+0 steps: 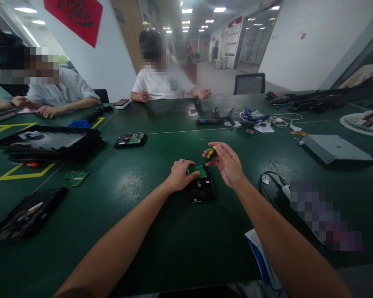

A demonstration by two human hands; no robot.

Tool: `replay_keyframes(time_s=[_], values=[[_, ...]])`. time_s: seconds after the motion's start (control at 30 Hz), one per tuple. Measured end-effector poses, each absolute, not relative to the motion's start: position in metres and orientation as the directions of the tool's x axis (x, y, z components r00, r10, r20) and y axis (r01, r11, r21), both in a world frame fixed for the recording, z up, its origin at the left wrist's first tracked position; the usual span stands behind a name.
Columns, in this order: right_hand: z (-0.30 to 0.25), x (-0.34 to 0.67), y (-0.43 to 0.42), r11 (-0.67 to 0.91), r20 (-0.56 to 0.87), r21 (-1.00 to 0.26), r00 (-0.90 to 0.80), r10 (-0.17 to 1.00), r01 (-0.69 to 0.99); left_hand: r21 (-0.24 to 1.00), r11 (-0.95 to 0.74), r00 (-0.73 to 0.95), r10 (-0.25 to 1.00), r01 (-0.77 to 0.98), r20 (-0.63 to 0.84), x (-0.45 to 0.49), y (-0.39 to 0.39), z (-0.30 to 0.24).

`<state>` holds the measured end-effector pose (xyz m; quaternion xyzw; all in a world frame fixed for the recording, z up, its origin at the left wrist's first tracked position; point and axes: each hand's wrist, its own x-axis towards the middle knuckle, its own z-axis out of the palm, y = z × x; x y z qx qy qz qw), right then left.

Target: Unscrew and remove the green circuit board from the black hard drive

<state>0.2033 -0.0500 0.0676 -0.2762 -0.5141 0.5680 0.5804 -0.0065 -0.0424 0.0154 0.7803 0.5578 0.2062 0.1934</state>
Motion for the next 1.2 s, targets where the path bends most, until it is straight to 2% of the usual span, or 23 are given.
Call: replay_keyframes(time_s=[0.17,0.43,0.7,1.0,1.2], values=[[0.0665,0.2043,-0.048,0.252,0.297,-0.924,-0.122,0.947,-0.288,0.531,-0.304,0.29,0.95,0.791,0.112,-0.0059,-0.0422,0.0149],[0.0661,0.2037,-0.0486,0.211,0.303,-0.886,-0.171,0.937,-0.413,0.542,-0.305,0.292,0.95,0.783,0.112,-0.006,-0.0434,0.0163],[0.0661,0.2036,-0.0496,0.262,0.305,-0.927,-0.132,0.943,-0.268,0.535,-0.288,0.28,0.955,0.794,0.099,-0.0059,-0.043,0.0164],[0.0685,0.2058,-0.0507,0.202,0.285,-0.913,-0.196,0.938,-0.355,0.541,-0.302,0.294,0.95,0.785,0.104,-0.0062,-0.0435,0.0175],[0.0674,0.2036,-0.0503,0.248,0.303,-0.92,-0.149,0.941,-0.304,0.534,-0.281,0.269,0.958,0.797,0.102,-0.0049,-0.0419,0.0149]])
